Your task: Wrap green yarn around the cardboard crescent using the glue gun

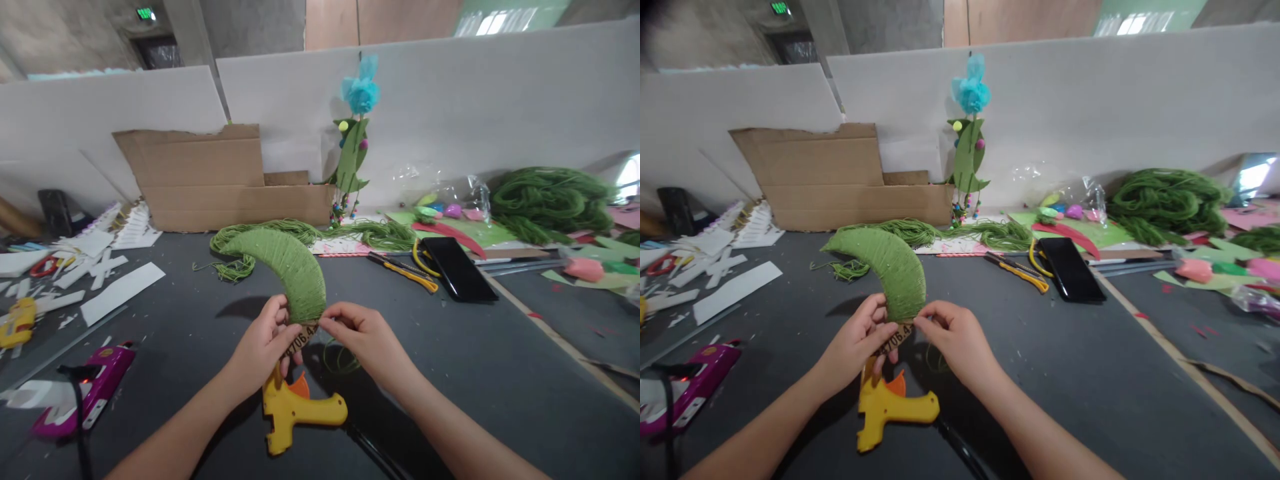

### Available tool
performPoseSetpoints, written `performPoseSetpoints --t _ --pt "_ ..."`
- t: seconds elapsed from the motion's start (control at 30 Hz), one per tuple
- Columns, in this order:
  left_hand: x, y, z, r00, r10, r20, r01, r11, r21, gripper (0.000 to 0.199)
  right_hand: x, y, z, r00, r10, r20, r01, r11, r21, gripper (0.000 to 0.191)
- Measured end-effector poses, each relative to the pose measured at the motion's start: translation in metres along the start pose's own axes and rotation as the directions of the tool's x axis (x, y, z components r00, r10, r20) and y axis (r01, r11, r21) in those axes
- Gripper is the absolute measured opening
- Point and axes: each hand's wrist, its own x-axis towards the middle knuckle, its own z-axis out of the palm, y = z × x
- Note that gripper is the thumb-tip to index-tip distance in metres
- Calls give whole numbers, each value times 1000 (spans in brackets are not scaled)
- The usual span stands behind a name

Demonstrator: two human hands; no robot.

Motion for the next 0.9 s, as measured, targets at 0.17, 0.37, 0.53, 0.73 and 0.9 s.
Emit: performPoseSetpoints --t 0.17,0.37,0.53,0.73,0.9 --pt "-1 -1 2 999 -12 46 14 999 -41 29 3 -1 -3 996 22 -85 -24 999 -22 18" --pt "-1 0 -2 999 -8 45 15 987 -158 29 2 2 -2 994 4 -108 -11 998 -66 18" --pt "0 0 -3 999 -38 -9 35 982 -183 30 1 2 -1 994 7 -107 -15 997 -78 19" --pt "-1 4 0 999 -45 -26 40 987 -158 28 2 0 -2 991 13 -136 -26 996 -89 17" --pt "-1 3 -5 997 -22 69 34 985 -168 31 3 2 -3 996 9 -92 -15 998 -63 20"
